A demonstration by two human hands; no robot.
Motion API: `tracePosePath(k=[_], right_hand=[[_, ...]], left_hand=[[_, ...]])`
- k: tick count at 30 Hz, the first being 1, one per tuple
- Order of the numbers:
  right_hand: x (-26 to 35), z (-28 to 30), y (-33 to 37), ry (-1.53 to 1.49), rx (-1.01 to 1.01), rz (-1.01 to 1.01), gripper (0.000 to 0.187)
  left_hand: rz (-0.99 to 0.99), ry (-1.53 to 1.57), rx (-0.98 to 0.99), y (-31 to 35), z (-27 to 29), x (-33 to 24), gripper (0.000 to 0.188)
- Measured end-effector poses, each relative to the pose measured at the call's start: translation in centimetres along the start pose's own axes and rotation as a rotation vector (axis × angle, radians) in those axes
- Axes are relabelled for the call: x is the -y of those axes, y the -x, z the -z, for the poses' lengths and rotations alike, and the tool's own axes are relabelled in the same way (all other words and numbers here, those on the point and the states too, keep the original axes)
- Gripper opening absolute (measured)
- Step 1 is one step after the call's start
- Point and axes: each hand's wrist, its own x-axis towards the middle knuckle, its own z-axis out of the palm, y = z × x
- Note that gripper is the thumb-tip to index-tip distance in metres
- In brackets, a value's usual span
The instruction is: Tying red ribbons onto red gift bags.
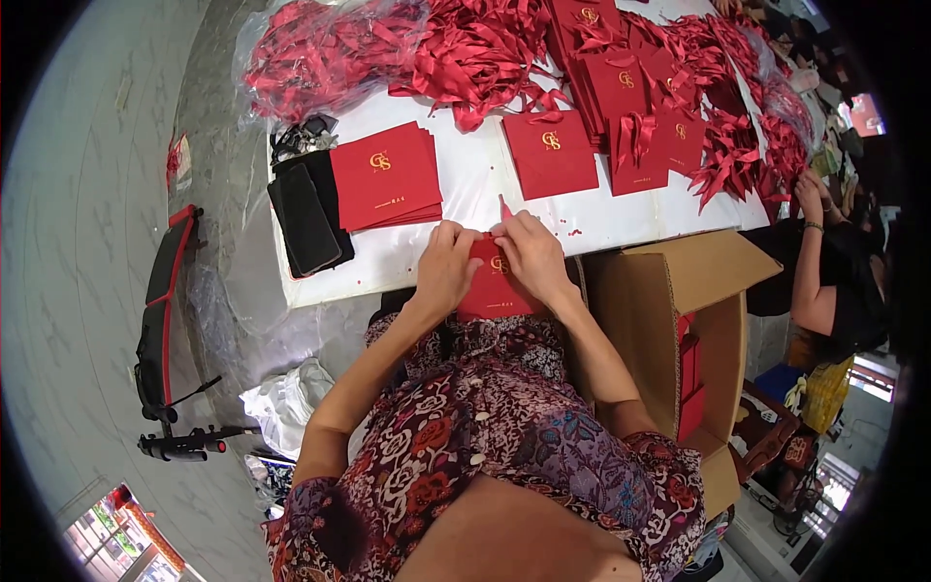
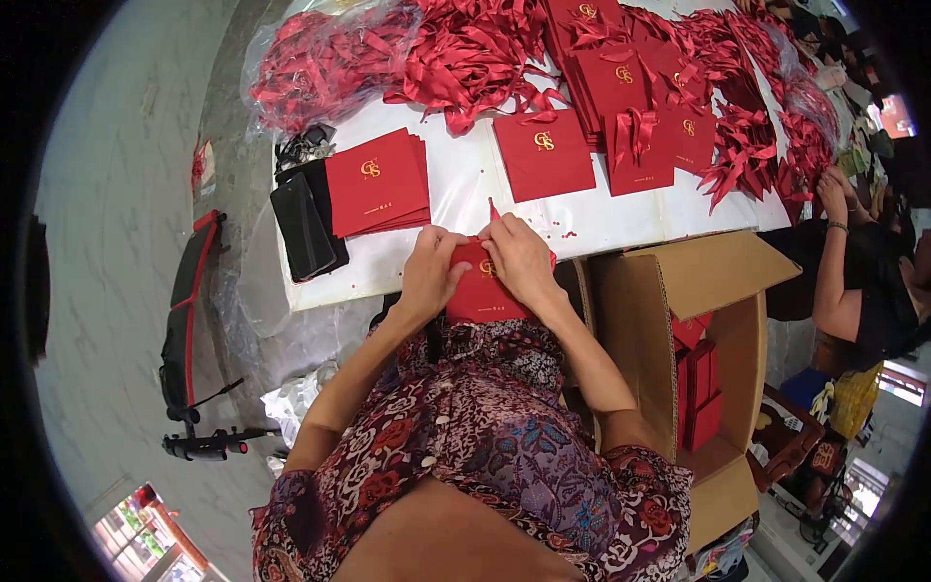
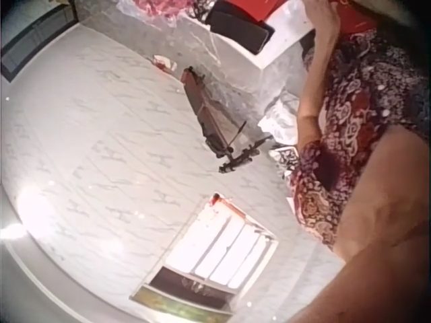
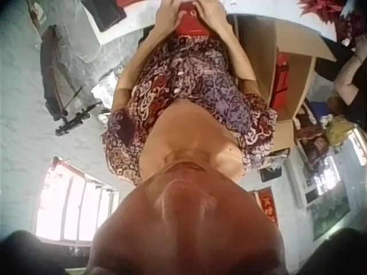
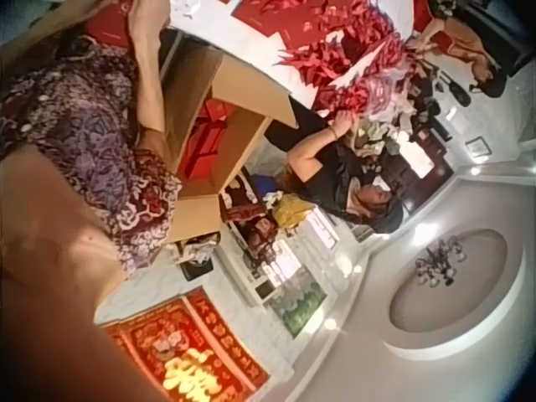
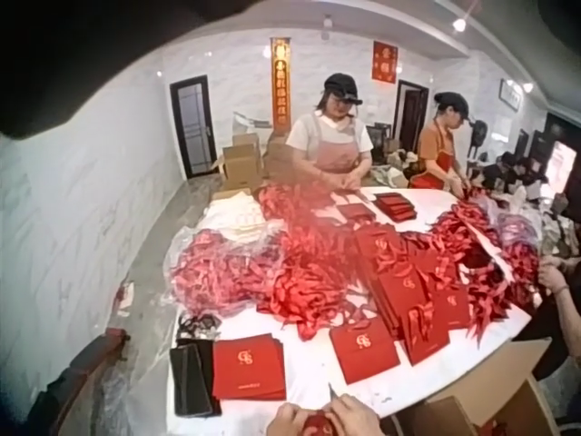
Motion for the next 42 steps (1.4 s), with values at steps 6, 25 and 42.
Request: tracePosePath(k=[6,25,42], right_hand=[[1.7,-0.3,0.4,-0.057,-0.147,-0.030,0.010],[1.8,-1.7,0.4,-0.225,-0.004,-0.324,0.016],[3.3,-2.4,1.8,-0.193,-0.171,-0.325,0.017]], left_hand=[[0.038,0.050,0.030,-0.9,0.3,0.6,0.039],[0.037,0.024,-0.072,-1.1,-0.2,-1.0,0.021],[0.359,0.432,-0.021,-0.1,-1.0,-0.5,0.017]])
